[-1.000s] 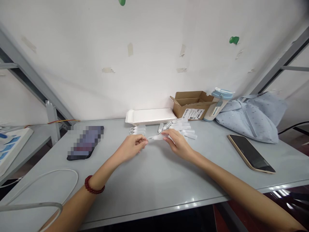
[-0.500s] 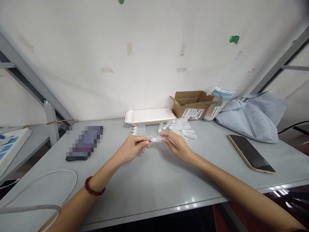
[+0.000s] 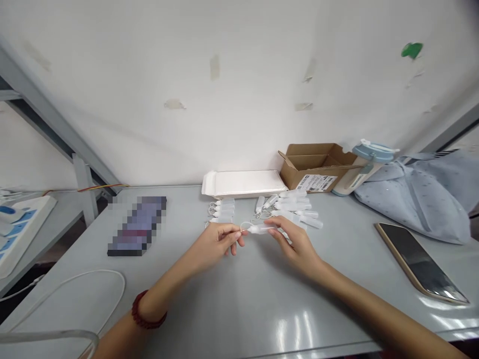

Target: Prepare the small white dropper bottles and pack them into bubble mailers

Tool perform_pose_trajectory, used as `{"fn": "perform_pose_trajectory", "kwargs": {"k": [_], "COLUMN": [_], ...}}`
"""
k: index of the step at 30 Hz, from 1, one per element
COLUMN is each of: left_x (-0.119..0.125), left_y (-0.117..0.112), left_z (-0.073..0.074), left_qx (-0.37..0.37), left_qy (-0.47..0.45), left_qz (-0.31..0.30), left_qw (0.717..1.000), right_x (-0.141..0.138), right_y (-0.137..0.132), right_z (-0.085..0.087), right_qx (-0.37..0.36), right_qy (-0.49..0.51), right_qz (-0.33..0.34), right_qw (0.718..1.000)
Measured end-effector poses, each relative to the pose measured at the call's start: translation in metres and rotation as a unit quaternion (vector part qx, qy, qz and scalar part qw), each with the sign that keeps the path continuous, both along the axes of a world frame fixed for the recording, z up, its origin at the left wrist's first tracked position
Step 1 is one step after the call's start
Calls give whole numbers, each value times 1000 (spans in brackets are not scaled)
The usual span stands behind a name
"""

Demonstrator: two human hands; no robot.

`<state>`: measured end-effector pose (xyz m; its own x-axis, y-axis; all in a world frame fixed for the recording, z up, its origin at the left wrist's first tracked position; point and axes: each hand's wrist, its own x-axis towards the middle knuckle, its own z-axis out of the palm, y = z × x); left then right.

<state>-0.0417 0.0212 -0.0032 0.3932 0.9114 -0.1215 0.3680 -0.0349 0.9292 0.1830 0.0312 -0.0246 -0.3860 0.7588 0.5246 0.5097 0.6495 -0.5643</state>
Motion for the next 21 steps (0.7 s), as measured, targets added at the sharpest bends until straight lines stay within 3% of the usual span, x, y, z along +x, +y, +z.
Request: {"fn": "perform_pose_trajectory", "kwargs": {"k": [12, 21], "left_x": [1, 4], "left_y": [-6, -6], "left_z": [4, 8], "left_qx": [-103, -145], "left_qy": [-46, -96], "left_qz": [10, -2], "left_qw": [994, 985], "right_x": [2, 5], "right_y": [-8, -10], "right_z": [9, 9], "right_qx": [-66, -77], "right_qy": [-3, -9], "right_qz": [4, 17], "right_qw": [998, 997]}}
